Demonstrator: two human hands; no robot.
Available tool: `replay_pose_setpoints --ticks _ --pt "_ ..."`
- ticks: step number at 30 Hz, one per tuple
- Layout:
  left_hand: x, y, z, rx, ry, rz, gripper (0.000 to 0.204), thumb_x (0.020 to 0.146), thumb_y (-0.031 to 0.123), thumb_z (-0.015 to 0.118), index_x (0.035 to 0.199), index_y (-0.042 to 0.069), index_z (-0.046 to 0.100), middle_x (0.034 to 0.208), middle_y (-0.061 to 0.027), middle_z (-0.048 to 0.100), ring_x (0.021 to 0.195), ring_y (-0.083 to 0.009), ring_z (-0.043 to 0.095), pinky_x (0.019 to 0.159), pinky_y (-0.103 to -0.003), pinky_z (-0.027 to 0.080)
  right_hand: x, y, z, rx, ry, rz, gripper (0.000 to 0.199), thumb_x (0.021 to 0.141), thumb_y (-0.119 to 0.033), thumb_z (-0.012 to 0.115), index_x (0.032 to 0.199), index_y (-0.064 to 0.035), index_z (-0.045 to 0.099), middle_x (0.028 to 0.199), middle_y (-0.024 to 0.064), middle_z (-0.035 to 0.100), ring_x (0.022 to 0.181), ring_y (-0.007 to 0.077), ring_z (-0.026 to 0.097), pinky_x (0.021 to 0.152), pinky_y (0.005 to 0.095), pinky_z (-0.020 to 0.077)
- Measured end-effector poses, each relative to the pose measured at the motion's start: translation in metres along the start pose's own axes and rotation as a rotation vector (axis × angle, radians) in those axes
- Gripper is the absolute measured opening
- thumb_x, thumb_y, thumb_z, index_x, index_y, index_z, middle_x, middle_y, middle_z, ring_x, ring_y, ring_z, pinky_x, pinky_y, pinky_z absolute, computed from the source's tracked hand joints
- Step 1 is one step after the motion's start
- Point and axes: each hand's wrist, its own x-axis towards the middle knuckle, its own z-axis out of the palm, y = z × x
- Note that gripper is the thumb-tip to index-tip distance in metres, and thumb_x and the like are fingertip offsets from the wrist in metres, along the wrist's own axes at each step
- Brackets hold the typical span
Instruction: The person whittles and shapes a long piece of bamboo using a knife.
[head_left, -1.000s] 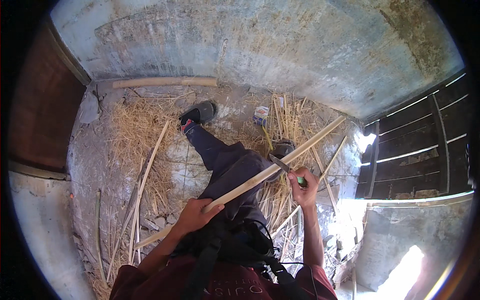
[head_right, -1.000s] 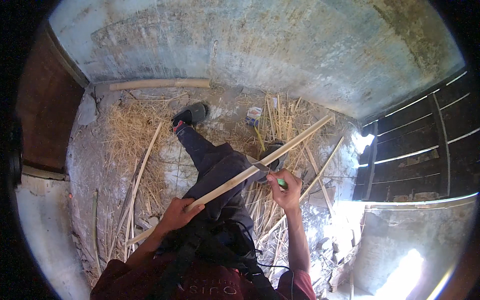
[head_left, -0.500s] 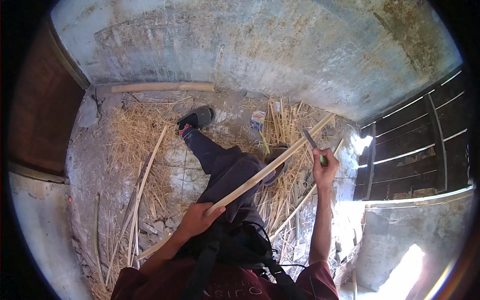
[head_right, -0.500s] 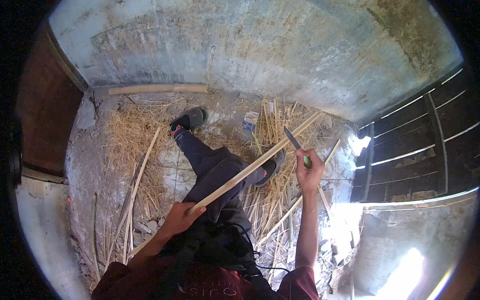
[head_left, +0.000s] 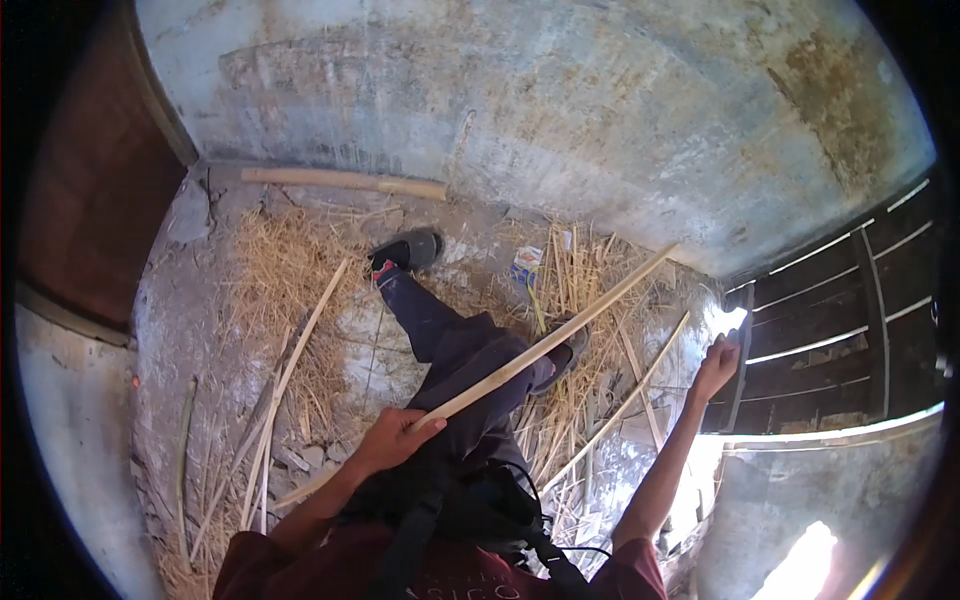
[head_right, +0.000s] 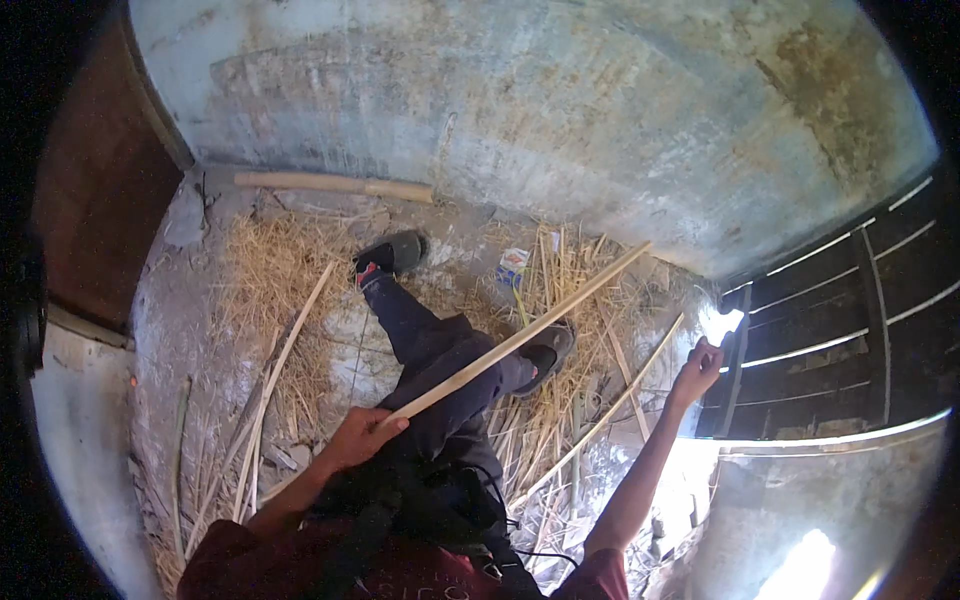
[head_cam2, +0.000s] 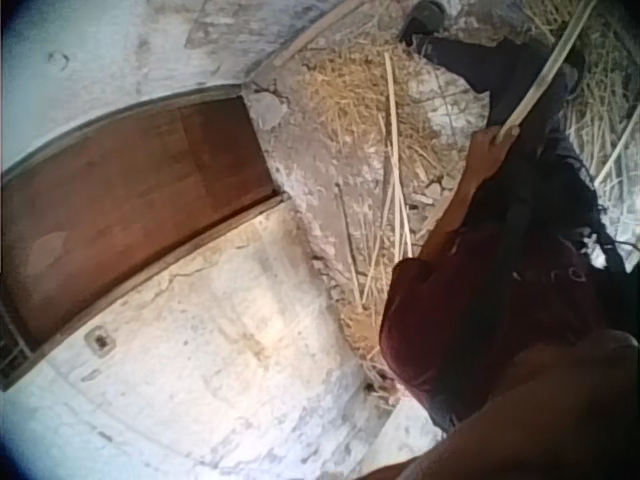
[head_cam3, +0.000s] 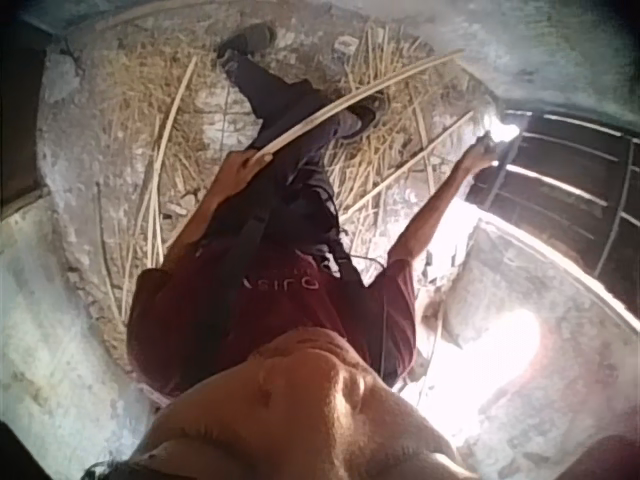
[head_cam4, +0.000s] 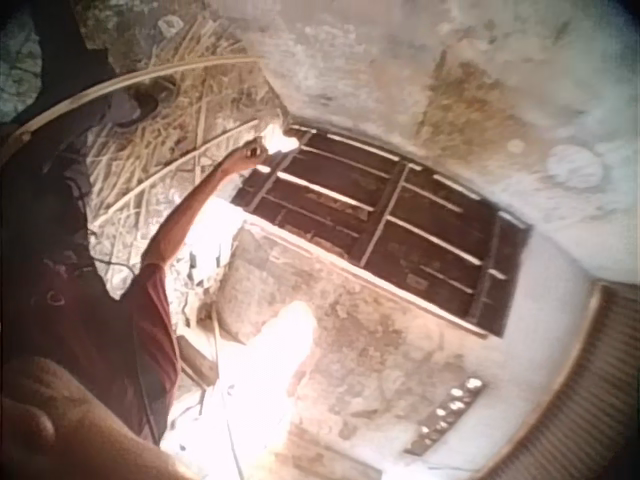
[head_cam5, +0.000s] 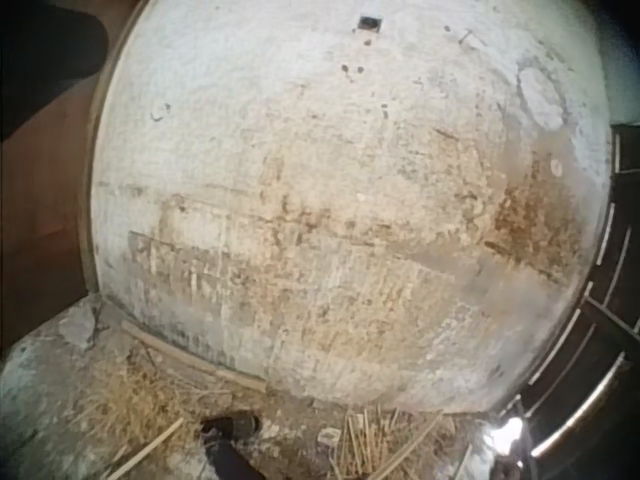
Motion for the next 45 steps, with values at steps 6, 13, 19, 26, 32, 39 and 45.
replay_pose_setpoints --ticks 6,13,19,26,32,39,45 --pt "0.000 -0.003 0.002 0.028 -0.035 -0.061 0.044 0.103 0.041 0.077 0.092 -0.002 0.077 0.059 -0.0117 0.050 0.058 -0.0092 0.045 0.053 -0.038 0.038 -0.072 -0.058 0.001 0.132 -0.245 0.092 0.016 0.109 -0.022 0.067 0.103 -0.0078 0.064 0.082 -0.0035 0.057 0.075 0.0064 0.050 0.066 0.0257 0.0413" --pt "0.002 0.004 -0.001 0.029 -0.059 -0.060 0.043 0.102 0.040 0.077 0.095 -0.002 0.078 0.058 -0.0095 0.054 0.057 -0.0094 0.047 0.053 -0.038 0.039 -0.135 -0.134 0.043 0.098 -0.539 -0.141 0.011 0.100 -0.005 0.077 0.102 -0.0012 0.067 0.094 0.0112 0.074 0.083 0.0167 0.068 0.074 0.0303 0.0519" --pt "-0.003 0.007 -0.001 0.083 -0.056 -0.066 0.044 0.102 0.043 0.076 0.094 0.000 0.079 0.058 -0.0135 0.055 0.052 -0.0149 0.050 0.053 -0.039 0.040 -0.156 -0.168 0.053 0.138 -0.715 -0.227 0.012 0.097 -0.005 0.080 0.096 0.0015 0.070 0.083 0.0119 0.071 0.069 0.0180 0.065 0.061 0.0309 0.0481" --pt "-0.003 0.009 -0.001 0.183 -0.086 -0.006 0.046 0.101 0.047 0.076 0.093 0.002 0.079 0.060 -0.0185 0.059 0.049 -0.0285 0.058 0.053 -0.043 0.042 -0.164 -0.170 0.045 0.157 -0.740 -0.291 0.015 0.090 0.000 0.084 0.091 0.0043 0.070 0.087 0.0170 0.075 0.076 0.0296 0.075 0.069 0.0356 0.0568" --pt "-0.001 0.015 -0.003 0.214 -0.089 -0.011 0.049 0.100 0.049 0.075 0.093 0.001 0.079 0.061 -0.0200 0.060 0.051 -0.0323 0.061 0.054 -0.045 0.044 -0.175 -0.164 0.046 0.171 -0.719 -0.190 0.015 0.089 0.000 0.085 0.090 0.0041 0.071 0.087 0.0166 0.076 0.077 0.0294 0.076 0.071 0.0359 0.0578" --pt "-0.001 0.017 -0.001 0.166 -0.094 -0.050 0.051 0.101 0.050 0.074 0.095 0.000 0.080 0.063 -0.0212 0.062 0.052 -0.0331 0.062 0.055 -0.045 0.045 -0.174 -0.159 0.053 0.153 -0.697 -0.185 0.014 0.091 -0.002 0.084 0.090 0.0029 0.071 0.087 0.0154 0.077 0.078 0.0281 0.077 0.072 0.0348 0.0583" --pt "-0.001 0.016 0.001 0.144 -0.083 -0.018 0.051 0.102 0.049 0.074 0.095 -0.001 0.079 0.063 -0.0203 0.062 0.052 -0.0316 0.061 0.055 -0.044 0.044 -0.171 -0.159 0.053 0.161 -0.700 -0.169 0.013 0.092 -0.001 0.082 0.089 0.0029 0.070 0.082 0.0140 0.075 0.076 0.0248 0.076 0.071 0.0332 0.0575"
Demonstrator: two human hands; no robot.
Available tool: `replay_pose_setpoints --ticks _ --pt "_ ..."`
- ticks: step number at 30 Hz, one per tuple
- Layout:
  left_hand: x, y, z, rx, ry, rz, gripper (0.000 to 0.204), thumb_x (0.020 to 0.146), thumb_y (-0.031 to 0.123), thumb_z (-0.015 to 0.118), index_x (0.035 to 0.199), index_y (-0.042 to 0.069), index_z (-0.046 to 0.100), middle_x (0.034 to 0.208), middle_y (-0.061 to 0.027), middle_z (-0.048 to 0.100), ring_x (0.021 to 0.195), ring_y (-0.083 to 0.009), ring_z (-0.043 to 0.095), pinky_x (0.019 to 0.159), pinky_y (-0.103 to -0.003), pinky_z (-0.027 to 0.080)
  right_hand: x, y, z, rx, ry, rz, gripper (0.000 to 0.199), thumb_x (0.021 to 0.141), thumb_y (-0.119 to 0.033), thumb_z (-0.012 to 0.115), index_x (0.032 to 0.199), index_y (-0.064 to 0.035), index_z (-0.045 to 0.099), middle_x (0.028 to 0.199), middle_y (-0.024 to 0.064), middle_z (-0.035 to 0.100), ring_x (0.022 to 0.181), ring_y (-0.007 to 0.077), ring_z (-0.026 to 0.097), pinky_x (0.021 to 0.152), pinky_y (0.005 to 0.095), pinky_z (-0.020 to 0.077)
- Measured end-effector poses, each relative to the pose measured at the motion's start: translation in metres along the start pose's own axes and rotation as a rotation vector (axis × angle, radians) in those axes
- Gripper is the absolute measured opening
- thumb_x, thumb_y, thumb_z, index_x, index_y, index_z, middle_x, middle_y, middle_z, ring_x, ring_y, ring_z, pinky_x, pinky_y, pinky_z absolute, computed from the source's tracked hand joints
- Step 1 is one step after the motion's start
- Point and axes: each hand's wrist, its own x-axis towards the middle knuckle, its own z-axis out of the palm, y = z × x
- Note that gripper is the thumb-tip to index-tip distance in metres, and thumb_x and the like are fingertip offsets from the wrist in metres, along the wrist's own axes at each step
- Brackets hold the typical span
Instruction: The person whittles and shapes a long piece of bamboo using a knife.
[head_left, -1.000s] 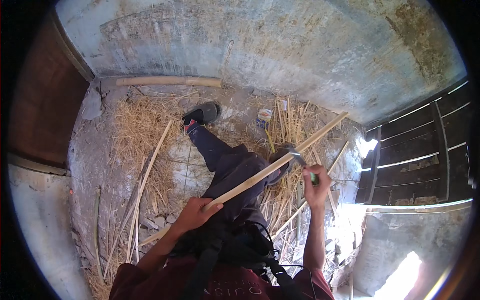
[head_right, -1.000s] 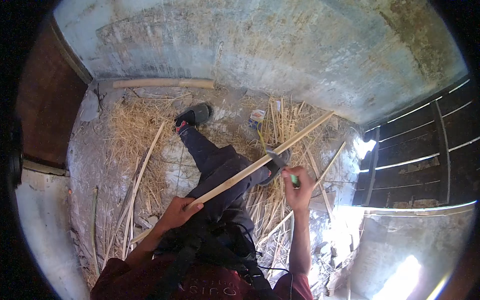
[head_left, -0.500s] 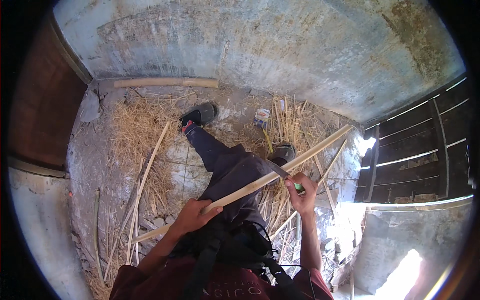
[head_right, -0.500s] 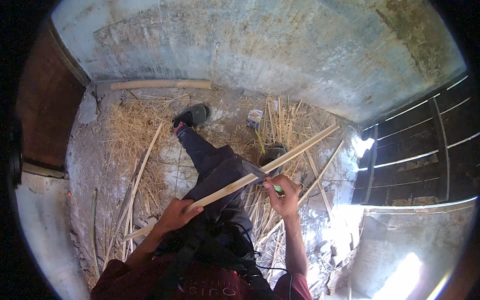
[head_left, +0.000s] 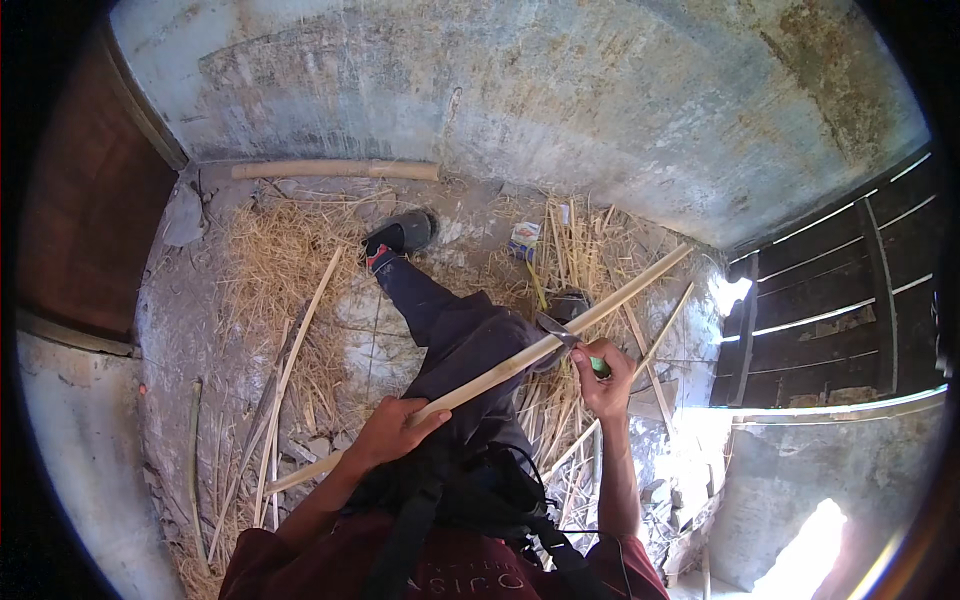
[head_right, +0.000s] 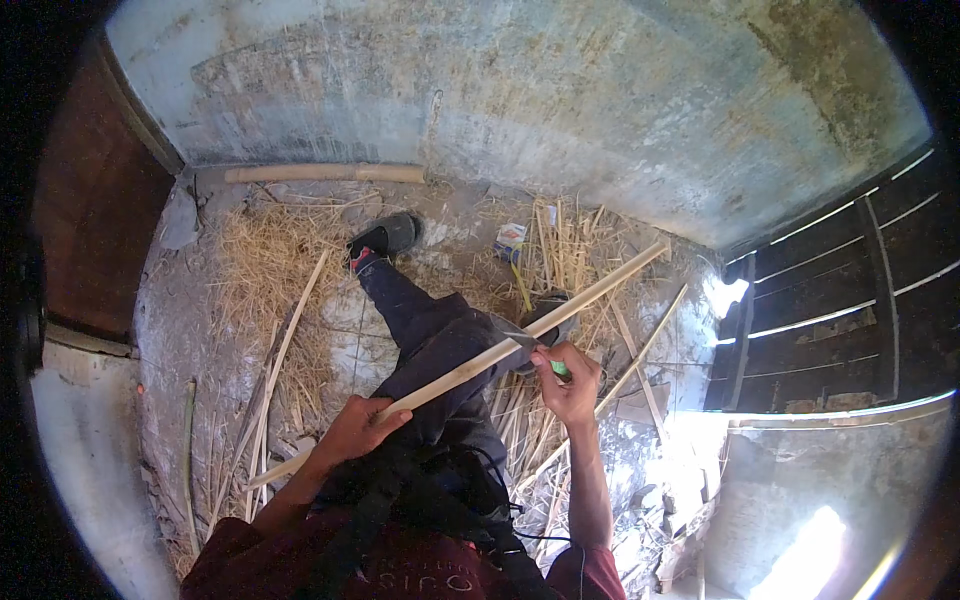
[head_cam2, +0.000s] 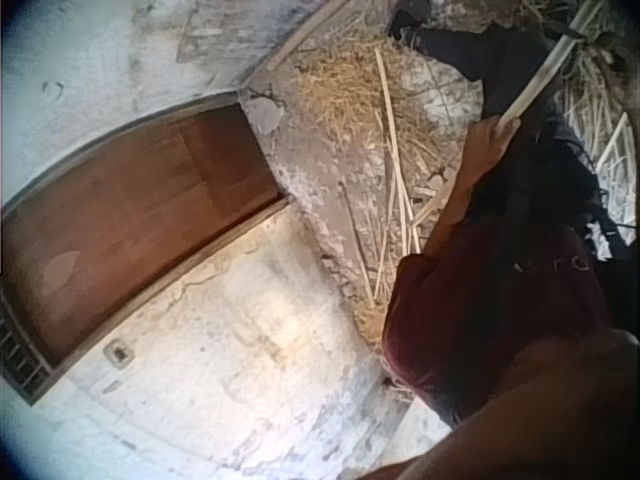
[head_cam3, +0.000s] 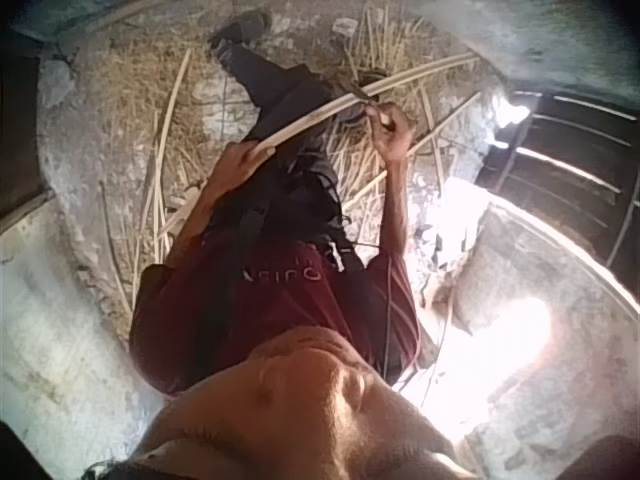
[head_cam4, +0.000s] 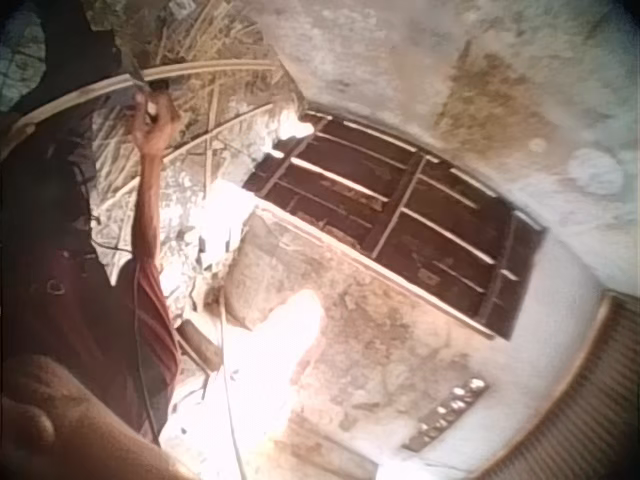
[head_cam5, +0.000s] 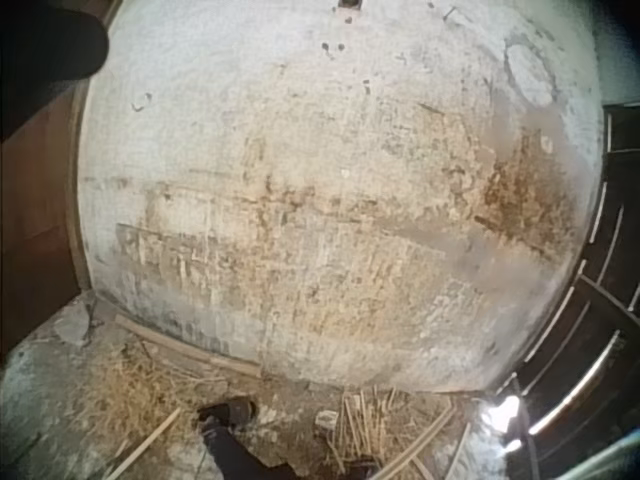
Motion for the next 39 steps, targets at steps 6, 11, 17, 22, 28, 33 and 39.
replay_pose_setpoints --ticks 6,11,17,22,28,33,39 --pt "-0.004 0.002 -0.001 0.003 0.008 0.005 0.047 0.103 0.045 0.075 0.098 -0.002 0.080 0.059 -0.0149 0.059 0.051 -0.0205 0.056 0.053 -0.041 0.043 0.002 0.064 -0.024 -0.033 0.274 0.046 0.010 0.098 -0.003 0.076 0.091 -0.0006 0.069 0.087 0.0096 0.075 0.074 0.0160 0.067 0.069 0.0311 0.0541" --pt "-0.004 -0.002 -0.002 0.019 0.020 0.070 0.047 0.103 0.045 0.075 0.098 -0.001 0.081 0.056 -0.0130 0.056 0.051 -0.0157 0.054 0.052 -0.040 0.042 0.029 0.160 -0.112 -0.250 0.617 0.083 0.008 0.107 -0.012 0.067 0.100 -0.0074 0.067 0.077 -0.0025 0.059 0.066 0.0050 0.048 0.057 0.0256 0.0378" --pt "-0.001 -0.007 -0.002 0.055 0.022 0.055 0.048 0.102 0.048 0.075 0.093 0.001 0.080 0.057 -0.0157 0.055 0.051 -0.0219 0.055 0.053 -0.042 0.041 0.006 0.139 -0.143 0.186 0.760 0.362 0.009 0.110 -0.020 0.065 0.105 -0.0145 0.061 0.073 -0.0048 0.054 0.059 0.0016 0.039 0.049 0.0228 0.0253" --pt "0.000 -0.001 -0.004 -0.003 -0.031 -0.056 0.051 0.100 0.052 0.075 0.091 0.002 0.080 0.060 -0.0188 0.060 0.050 -0.0300 0.059 0.054 -0.043 0.044 -0.004 0.077 -0.101 0.217 0.411 0.230 0.011 0.110 -0.015 0.063 0.102 -0.0096 0.058 0.078 -0.0031 0.055 0.067 0.0049 0.045 0.058 0.0238 0.0338" --pt "0.003 0.002 -0.006 0.063 -0.067 -0.089 0.049 0.101 0.050 0.075 0.092 0.002 0.080 0.060 -0.0177 0.060 0.052 -0.0277 0.061 0.055 -0.043 0.044 -0.002 0.026 -0.043 0.155 0.131 0.125 0.014 0.101 -0.009 0.076 0.095 -0.0027 0.065 0.084 0.0055 0.069 0.071 0.0128 0.059 0.065 0.0289 0.0454" --pt "0.000 0.003 -0.001 0.044 0.003 -0.025 0.046 0.100 0.048 0.076 0.092 0.003 0.081 0.061 -0.0183 0.061 0.052 -0.0312 0.062 0.055 -0.044 0.045 -0.004 0.012 -0.017 0.062 0.009 0.085 0.018 0.096 -0.008 0.081 0.092 0.0014 0.067 0.082 0.0126 0.071 0.073 0.0203 0.068 0.070 0.0331 0.0517" --pt "0.000 0.002 -0.001 0.067 0.015 -0.002 0.045 0.099 0.046 0.078 0.093 0.002 0.081 0.061 -0.0190 0.062 0.052 -0.0323 0.063 0.053 -0.044 0.045 -0.005 0.009 -0.014 0.064 0.038 0.073 0.019 0.096 -0.008 0.081 0.091 0.0020 0.067 0.082 0.0132 0.073 0.073 0.0200 0.070 0.069 0.0326 0.0525"
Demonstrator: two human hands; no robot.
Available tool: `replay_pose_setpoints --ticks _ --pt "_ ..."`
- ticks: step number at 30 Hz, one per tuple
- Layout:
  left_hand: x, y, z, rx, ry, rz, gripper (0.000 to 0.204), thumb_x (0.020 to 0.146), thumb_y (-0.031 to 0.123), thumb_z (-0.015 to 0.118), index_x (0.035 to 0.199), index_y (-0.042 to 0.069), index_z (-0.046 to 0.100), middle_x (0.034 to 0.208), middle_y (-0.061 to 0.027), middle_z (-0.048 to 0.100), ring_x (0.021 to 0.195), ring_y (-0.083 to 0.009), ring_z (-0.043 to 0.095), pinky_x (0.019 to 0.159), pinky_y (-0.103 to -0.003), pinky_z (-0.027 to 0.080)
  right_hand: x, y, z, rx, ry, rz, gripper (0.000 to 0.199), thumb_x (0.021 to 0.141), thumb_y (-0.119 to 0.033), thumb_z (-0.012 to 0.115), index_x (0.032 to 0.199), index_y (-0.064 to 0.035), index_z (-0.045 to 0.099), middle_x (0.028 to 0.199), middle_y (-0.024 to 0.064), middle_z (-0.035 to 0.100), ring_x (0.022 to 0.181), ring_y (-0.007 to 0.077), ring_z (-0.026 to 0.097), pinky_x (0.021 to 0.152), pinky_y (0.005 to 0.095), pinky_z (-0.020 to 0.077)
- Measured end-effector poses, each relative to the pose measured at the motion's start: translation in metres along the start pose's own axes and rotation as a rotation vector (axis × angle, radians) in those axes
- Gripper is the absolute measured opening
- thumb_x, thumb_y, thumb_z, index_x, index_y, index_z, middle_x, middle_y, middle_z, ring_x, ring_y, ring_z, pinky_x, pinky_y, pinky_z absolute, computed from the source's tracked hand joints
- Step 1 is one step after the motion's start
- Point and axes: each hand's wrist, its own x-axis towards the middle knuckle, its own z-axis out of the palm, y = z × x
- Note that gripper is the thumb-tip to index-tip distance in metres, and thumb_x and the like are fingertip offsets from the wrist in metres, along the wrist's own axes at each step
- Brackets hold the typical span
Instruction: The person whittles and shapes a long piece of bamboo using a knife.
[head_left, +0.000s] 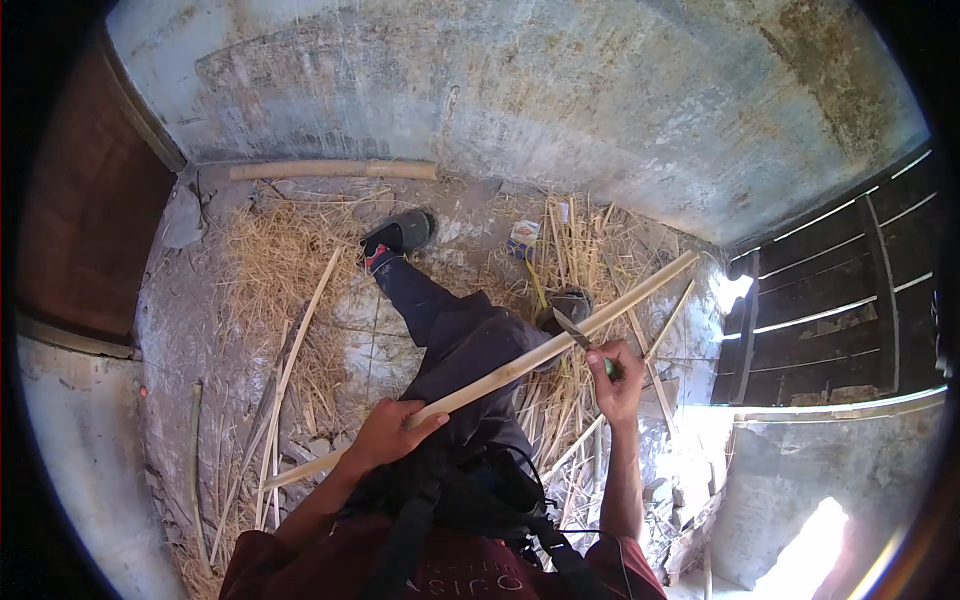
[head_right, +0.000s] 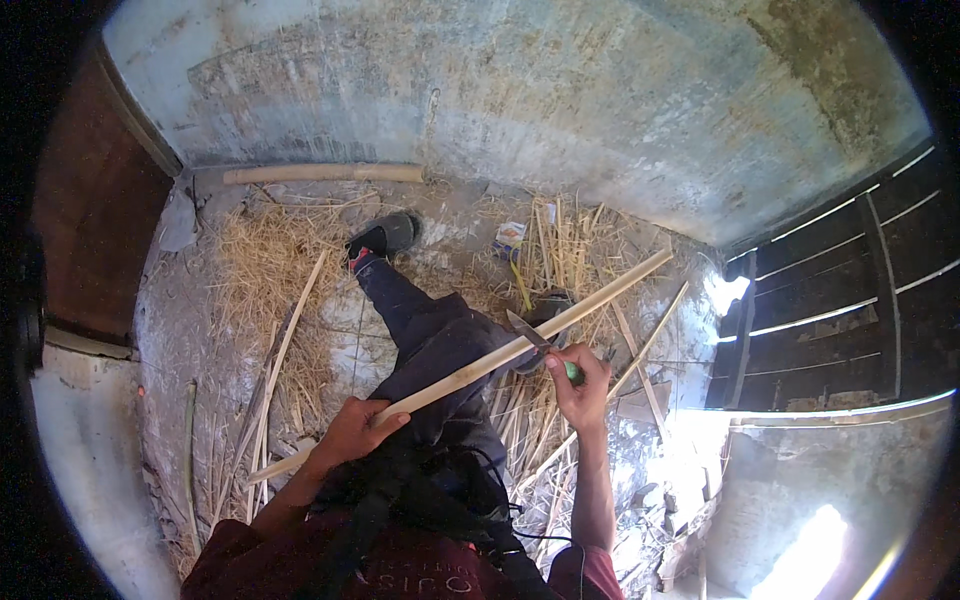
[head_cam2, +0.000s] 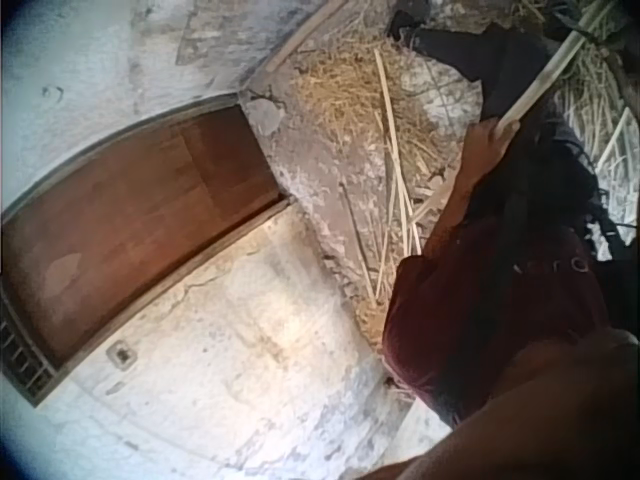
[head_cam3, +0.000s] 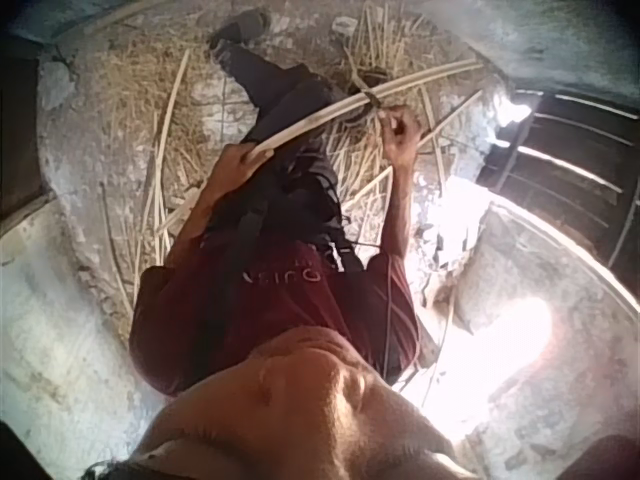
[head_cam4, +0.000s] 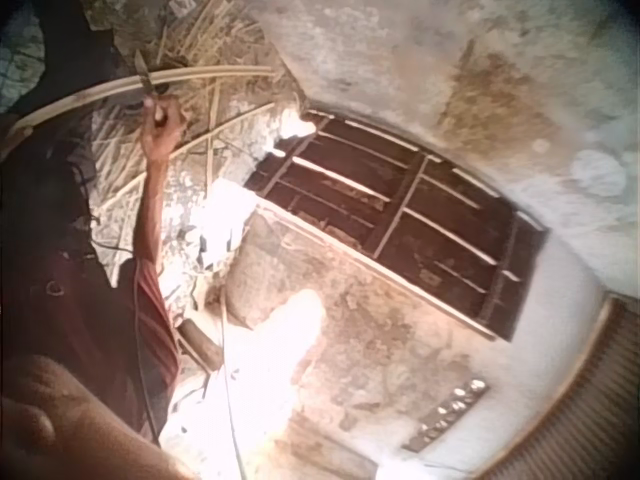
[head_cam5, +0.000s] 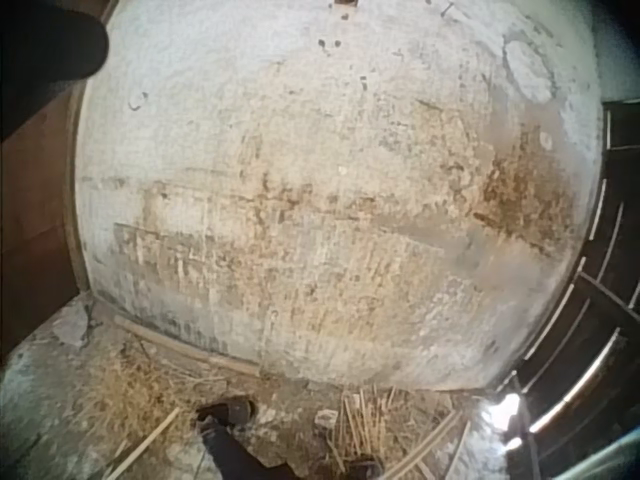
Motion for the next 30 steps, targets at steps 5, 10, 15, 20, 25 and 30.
replay_pose_setpoints --ticks 5,10,15,20,25,30 --pt "-0.001 0.002 0.000 -0.020 0.010 0.004 0.045 0.100 0.045 0.078 0.095 0.000 0.081 0.061 -0.0182 0.061 0.052 -0.0273 0.062 0.053 -0.043 0.045 0.001 -0.006 0.001 -0.077 0.004 0.011 0.018 0.097 -0.008 0.081 0.091 0.0018 0.067 0.083 0.0148 0.076 0.072 0.0201 0.072 0.067 0.0317 0.0538" --pt "-0.004 0.005 0.000 -0.025 0.000 -0.031 0.050 0.100 0.050 0.076 0.099 0.000 0.081 0.065 -0.0225 0.065 0.057 -0.0368 0.068 0.057 -0.045 0.049 0.007 -0.009 0.002 -0.129 -0.008 0.016 0.017 0.097 -0.007 0.081 0.090 0.0016 0.067 0.081 0.0154 0.076 0.069 0.0201 0.073 0.064 0.0318 0.0544" --pt "-0.004 0.006 0.001 -0.017 0.025 0.017 0.050 0.101 0.049 0.075 0.096 0.000 0.080 0.063 -0.0231 0.063 0.056 -0.0402 0.066 0.057 -0.046 0.049 0.010 -0.015 -0.001 -0.165 -0.031 0.071 0.017 0.097 -0.007 0.080 0.089 0.0019 0.068 0.084 0.0169 0.078 0.072 0.0207 0.074 0.064 0.0320 0.0552" --pt "-0.005 0.003 0.001 -0.024 0.026 0.043 0.049 0.102 0.046 0.075 0.093 -0.002 0.079 0.060 -0.0204 0.059 0.055 -0.0331 0.061 0.055 -0.045 0.046 0.013 -0.014 -0.001 -0.178 -0.007 -0.003 0.017 0.096 -0.007 0.080 0.089 0.0021 0.068 0.085 0.0178 0.079 0.071 0.0228 0.075 0.064 0.0322 0.0559" --pt "-0.005 0.000 0.005 0.005 0.053 0.084 0.046 0.104 0.042 0.076 0.094 -0.003 0.078 0.056 -0.0143 0.055 0.051 -0.0155 0.053 0.052 -0.041 0.042 0.017 -0.009 -0.003 -0.198 -0.023 -0.020 0.017 0.096 -0.008 0.081 0.089 0.0018 0.068 0.087 0.0172 0.079 0.071 0.0239 0.076 0.065 0.0344 0.0571" --pt "-0.007 0.000 0.007 -0.006 0.071 0.097 0.048 0.104 0.044 0.075 0.098 -0.003 0.079 0.058 -0.0163 0.058 0.051 -0.0195 0.057 0.053 -0.043 0.044 0.021 -0.007 -0.005 -0.249 -0.025 -0.061 0.017 0.096 -0.009 0.081 0.089 0.0010 0.069 0.088 0.0165 0.080 0.071 0.0247 0.076 0.063 0.0339 0.0562"
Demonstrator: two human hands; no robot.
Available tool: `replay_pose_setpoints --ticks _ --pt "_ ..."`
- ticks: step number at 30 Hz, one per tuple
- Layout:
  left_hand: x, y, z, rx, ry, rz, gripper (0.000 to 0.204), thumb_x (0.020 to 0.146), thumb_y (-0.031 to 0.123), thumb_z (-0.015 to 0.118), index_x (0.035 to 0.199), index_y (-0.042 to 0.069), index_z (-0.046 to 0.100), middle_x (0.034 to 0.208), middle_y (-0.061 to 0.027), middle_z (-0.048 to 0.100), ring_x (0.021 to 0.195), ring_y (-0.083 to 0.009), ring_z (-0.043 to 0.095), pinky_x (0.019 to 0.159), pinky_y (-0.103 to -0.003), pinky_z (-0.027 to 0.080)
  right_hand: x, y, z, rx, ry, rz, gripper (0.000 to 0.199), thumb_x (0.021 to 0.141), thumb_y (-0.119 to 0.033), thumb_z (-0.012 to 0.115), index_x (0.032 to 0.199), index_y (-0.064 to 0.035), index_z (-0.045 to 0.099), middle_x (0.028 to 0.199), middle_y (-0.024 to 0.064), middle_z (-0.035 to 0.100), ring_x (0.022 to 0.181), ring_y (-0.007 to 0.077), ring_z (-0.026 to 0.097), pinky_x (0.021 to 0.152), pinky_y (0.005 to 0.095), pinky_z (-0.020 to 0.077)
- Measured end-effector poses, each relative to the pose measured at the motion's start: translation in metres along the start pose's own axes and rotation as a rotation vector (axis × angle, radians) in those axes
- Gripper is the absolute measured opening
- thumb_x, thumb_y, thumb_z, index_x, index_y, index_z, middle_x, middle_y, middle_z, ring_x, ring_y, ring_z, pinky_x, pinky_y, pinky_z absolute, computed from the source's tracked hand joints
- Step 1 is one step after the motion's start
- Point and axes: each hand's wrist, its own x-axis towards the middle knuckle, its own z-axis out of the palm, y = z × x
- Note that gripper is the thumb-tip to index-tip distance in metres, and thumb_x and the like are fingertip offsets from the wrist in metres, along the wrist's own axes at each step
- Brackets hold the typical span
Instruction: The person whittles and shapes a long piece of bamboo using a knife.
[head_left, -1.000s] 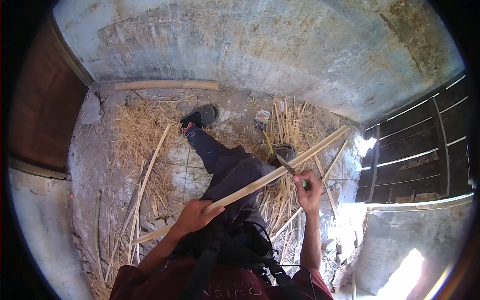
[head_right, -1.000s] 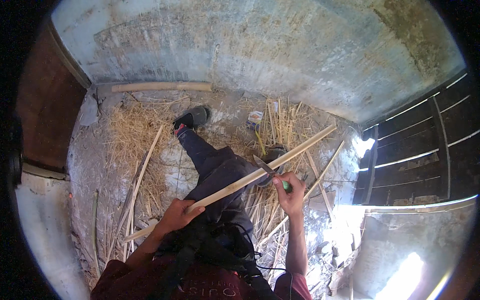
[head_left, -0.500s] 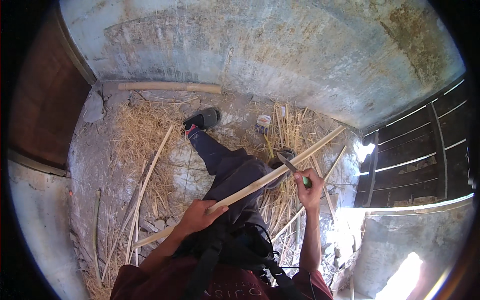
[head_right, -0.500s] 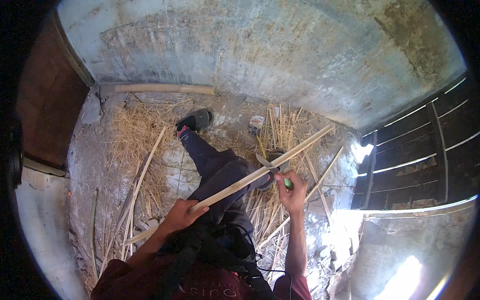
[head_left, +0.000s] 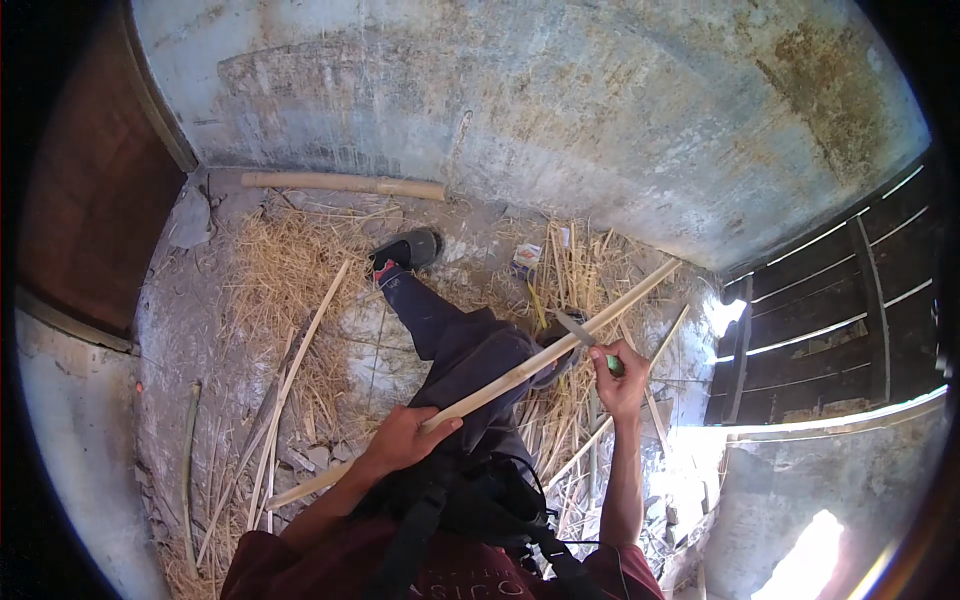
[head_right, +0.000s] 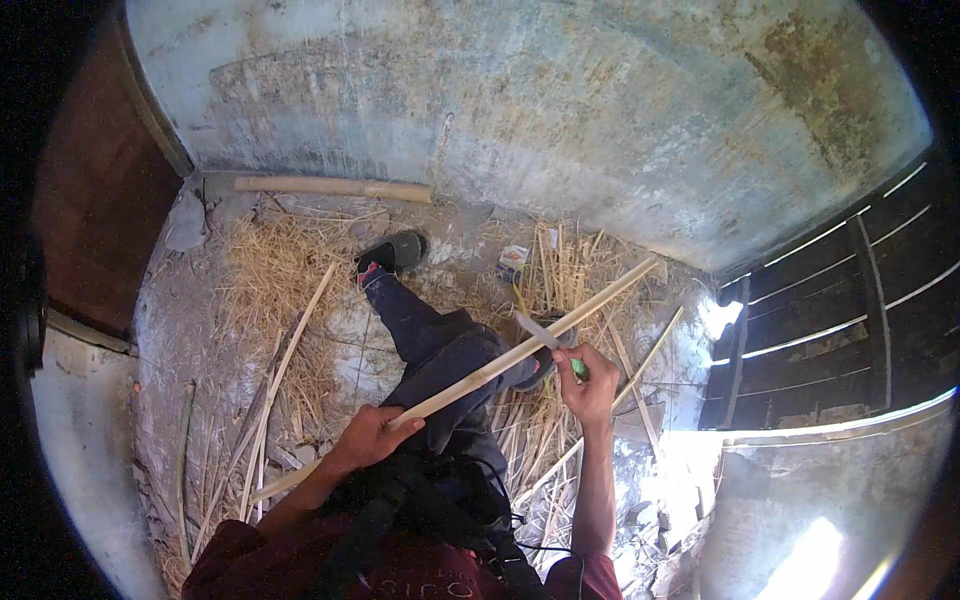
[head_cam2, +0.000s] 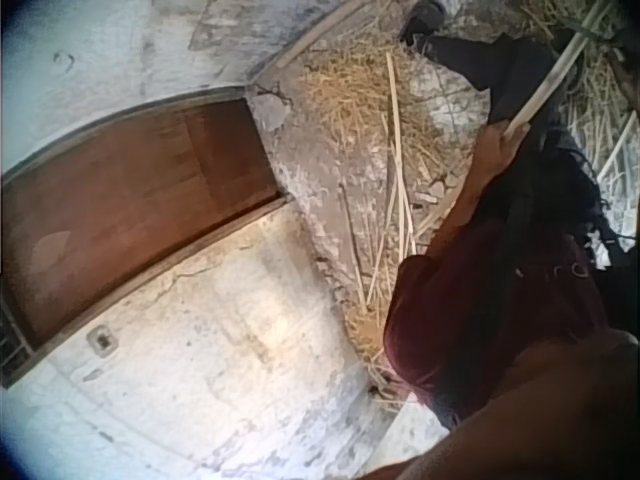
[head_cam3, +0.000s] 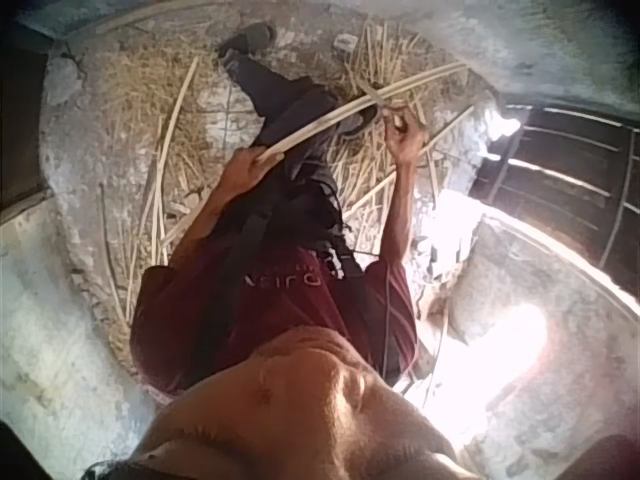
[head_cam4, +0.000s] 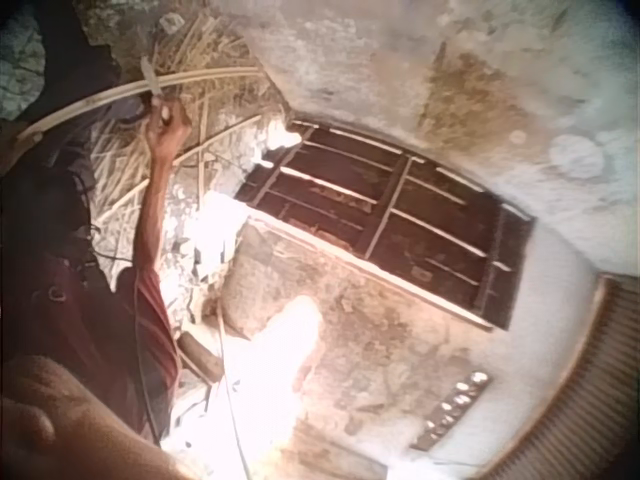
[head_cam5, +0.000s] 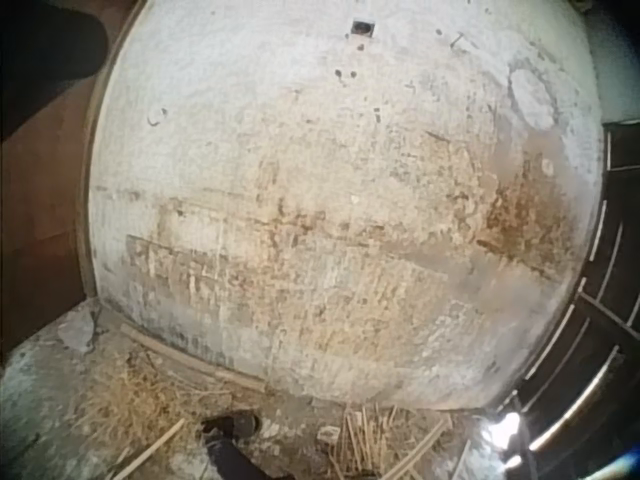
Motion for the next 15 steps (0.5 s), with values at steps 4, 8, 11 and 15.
replay_pose_setpoints --ticks 4,8,11,15 --pt "-0.001 0.004 -0.001 0.040 -0.004 -0.038 0.056 0.102 0.053 0.072 0.091 -0.001 0.077 0.067 -0.0249 0.065 0.065 -0.0471 0.067 0.065 -0.053 0.051 0.007 0.010 -0.010 -0.067 0.107 0.057 0.019 0.096 -0.009 0.081 0.086 0.0004 0.067 0.087 0.0168 0.079 0.070 0.0258 0.075 0.064 0.0341 0.0550" --pt "-0.001 0.007 0.000 0.044 0.000 -0.019 0.054 0.102 0.051 0.073 0.094 -0.002 0.078 0.064 -0.0228 0.063 0.059 -0.0390 0.065 0.060 -0.049 0.049 0.014 0.022 -0.014 -0.058 0.118 0.003 0.019 0.096 -0.009 0.081 0.085 0.0000 0.067 0.085 0.0161 0.079 0.067 0.0250 0.072 0.062 0.0349 0.0527" --pt "-0.001 0.009 -0.002 0.025 0.002 -0.009 0.050 0.103 0.046 0.075 0.099 -0.004 0.079 0.058 -0.0196 0.058 0.050 -0.0239 0.060 0.054 -0.044 0.045 0.017 0.026 -0.013 -0.053 0.116 0.003 0.020 0.096 -0.009 0.081 0.085 -0.0001 0.067 0.085 0.0161 0.078 0.065 0.0249 0.071 0.061 0.0351 0.0518" --pt "-0.002 0.012 -0.003 -0.001 -0.023 -0.059 0.054 0.102 0.051 0.073 0.093 -0.002 0.077 0.065 -0.0233 0.063 0.060 -0.0388 0.065 0.058 -0.048 0.048 0.022 0.026 -0.014 -0.064 0.127 -0.022 0.021 0.096 -0.011 0.081 0.085 -0.0002 0.067 0.085 0.0158 0.078 0.065 0.0249 0.070 0.061 0.0348 0.0508"
